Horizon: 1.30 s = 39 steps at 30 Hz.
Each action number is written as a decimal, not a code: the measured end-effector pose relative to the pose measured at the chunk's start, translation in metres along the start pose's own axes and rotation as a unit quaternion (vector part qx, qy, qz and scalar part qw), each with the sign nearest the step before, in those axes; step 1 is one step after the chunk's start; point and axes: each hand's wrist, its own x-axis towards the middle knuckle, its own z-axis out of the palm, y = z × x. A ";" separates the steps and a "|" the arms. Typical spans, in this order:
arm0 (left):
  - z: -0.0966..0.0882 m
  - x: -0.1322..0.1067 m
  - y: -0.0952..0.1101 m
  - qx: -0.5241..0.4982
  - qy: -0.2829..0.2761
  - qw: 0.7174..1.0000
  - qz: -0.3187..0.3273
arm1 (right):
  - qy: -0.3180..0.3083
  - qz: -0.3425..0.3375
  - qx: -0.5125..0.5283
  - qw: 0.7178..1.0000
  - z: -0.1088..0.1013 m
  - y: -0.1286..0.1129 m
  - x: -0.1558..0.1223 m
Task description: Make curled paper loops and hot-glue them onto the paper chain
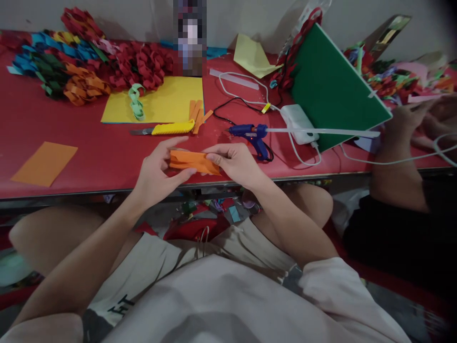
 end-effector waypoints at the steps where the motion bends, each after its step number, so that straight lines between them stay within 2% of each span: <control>1: 0.001 0.001 0.002 -0.005 0.007 1.000 -0.029 | -0.016 0.003 0.015 1.000 0.000 -0.002 0.000; 5: 0.005 0.006 0.005 -0.046 0.034 0.993 -0.105 | -0.053 0.032 0.082 0.995 0.004 -0.008 -0.004; 14: 0.008 0.007 0.000 -0.145 0.053 0.973 -0.174 | 0.000 0.010 0.079 0.997 0.013 0.006 -0.003; 19: 0.008 0.006 0.003 -0.137 0.060 0.965 -0.216 | 0.001 0.031 0.085 0.996 0.014 0.004 -0.002; 26: 0.006 0.006 0.002 -0.160 0.035 0.966 -0.200 | 0.013 0.034 0.092 0.995 0.012 0.004 0.000; 30: -0.002 0.007 -0.001 -0.198 0.013 0.959 -0.201 | -0.028 0.005 0.043 0.999 0.005 -0.003 -0.002; 33: -0.006 0.007 -0.002 -0.189 -0.002 0.961 -0.200 | -0.058 -0.028 0.011 0.998 0.002 -0.009 -0.004; 36: -0.004 0.007 -0.002 -0.162 0.015 0.967 -0.196 | -0.047 -0.045 -0.009 0.998 0.004 -0.009 -0.005; 39: 0.000 0.008 -0.003 -0.149 0.002 0.966 -0.212 | -0.021 -0.052 -0.014 0.998 0.009 -0.003 -0.004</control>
